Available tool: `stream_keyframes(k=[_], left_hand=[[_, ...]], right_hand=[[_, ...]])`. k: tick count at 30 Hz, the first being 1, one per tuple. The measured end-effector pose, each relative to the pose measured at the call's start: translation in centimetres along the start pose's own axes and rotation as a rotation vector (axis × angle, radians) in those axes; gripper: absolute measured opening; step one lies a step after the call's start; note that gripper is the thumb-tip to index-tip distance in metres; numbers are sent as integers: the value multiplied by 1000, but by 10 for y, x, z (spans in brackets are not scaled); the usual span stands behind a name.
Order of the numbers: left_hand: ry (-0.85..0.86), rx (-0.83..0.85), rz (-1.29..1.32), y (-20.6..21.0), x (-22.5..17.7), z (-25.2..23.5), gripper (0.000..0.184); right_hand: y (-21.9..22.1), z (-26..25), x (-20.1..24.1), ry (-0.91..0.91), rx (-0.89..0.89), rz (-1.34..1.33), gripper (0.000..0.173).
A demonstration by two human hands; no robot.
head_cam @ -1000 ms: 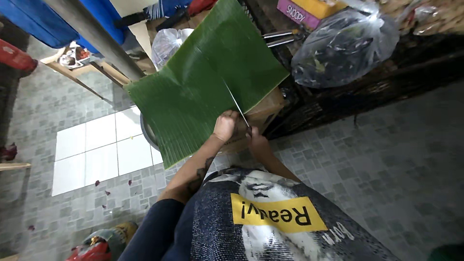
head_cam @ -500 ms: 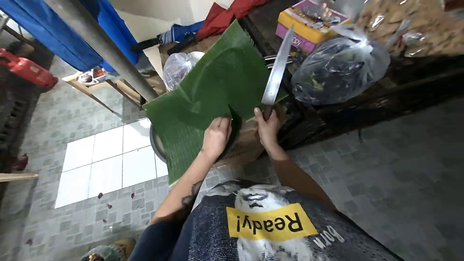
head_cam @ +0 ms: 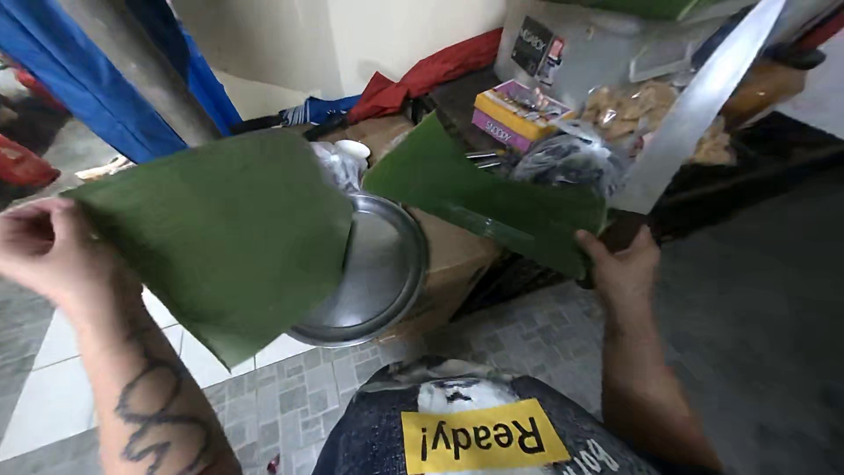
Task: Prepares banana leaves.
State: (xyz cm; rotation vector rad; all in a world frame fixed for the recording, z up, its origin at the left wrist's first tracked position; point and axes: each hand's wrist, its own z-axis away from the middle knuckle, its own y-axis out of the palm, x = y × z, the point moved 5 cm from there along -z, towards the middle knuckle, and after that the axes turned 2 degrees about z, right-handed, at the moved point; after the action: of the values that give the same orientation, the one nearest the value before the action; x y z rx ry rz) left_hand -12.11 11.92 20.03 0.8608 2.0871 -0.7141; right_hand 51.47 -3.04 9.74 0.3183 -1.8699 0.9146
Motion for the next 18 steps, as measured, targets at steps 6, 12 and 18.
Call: stream_keyframes(k=[6,12,18], left_hand=[[132,-13,31,15,-3,-2,43],[602,181,-329,45,-79,19,34],[1185,597,-440,118,-147,160,17]], right_hand=[[-33,11,19,-18,-94,-144,40],[-50,-13,71,-82,-204,-201,38],[-68,-93,159,-212,-261,-180,39]])
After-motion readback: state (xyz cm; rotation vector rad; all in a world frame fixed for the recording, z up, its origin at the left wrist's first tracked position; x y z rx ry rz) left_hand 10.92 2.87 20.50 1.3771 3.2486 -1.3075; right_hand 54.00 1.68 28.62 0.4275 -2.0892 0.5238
